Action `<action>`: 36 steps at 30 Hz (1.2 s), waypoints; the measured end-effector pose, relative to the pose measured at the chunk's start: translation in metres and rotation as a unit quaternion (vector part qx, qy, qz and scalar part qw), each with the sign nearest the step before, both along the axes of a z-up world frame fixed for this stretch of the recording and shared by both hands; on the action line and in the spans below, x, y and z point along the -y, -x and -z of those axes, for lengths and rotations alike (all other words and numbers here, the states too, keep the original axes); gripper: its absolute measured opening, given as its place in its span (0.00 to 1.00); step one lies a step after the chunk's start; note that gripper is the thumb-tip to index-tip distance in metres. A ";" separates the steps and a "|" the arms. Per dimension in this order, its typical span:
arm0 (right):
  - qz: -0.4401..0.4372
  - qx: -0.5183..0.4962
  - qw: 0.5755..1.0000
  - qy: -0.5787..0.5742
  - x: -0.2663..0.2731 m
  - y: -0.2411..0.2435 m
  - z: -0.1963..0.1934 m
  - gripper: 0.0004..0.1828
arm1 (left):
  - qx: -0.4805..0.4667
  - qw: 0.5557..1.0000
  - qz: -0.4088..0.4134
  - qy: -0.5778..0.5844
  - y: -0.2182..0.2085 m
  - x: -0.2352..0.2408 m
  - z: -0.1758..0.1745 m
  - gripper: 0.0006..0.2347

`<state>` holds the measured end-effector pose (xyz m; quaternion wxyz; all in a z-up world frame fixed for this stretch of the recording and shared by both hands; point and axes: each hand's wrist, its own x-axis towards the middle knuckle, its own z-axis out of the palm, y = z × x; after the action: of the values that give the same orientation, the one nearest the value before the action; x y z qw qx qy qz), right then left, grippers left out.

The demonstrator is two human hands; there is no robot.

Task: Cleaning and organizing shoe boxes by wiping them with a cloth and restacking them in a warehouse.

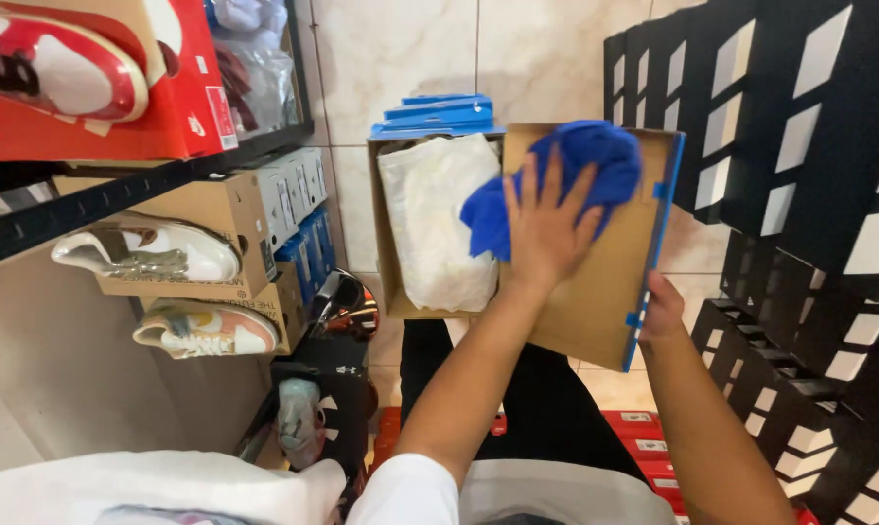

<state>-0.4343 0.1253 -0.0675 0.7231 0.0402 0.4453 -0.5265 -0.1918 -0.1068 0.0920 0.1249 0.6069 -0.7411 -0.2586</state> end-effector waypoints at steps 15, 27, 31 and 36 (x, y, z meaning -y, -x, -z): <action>0.009 0.073 0.995 0.061 0.045 -0.046 -0.043 0.34 | -0.050 0.991 0.099 0.075 -0.007 -0.067 0.066 0.24; 0.153 0.448 0.878 0.068 0.127 -0.085 -0.144 0.26 | -0.077 0.983 0.167 0.014 0.017 -0.031 0.004 0.22; 0.010 0.174 0.983 0.049 0.054 -0.034 -0.044 0.33 | -0.177 0.945 0.275 0.021 -0.046 -0.102 0.024 0.20; -0.003 0.125 0.992 0.027 0.026 -0.021 0.016 0.36 | 0.002 0.932 0.362 0.032 -0.069 -0.077 0.057 0.24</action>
<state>-0.4135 0.0990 -0.0831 0.7756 0.0851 0.3372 -0.5268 -0.1228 -0.0298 0.0347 0.0408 0.2935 -0.9188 -0.2609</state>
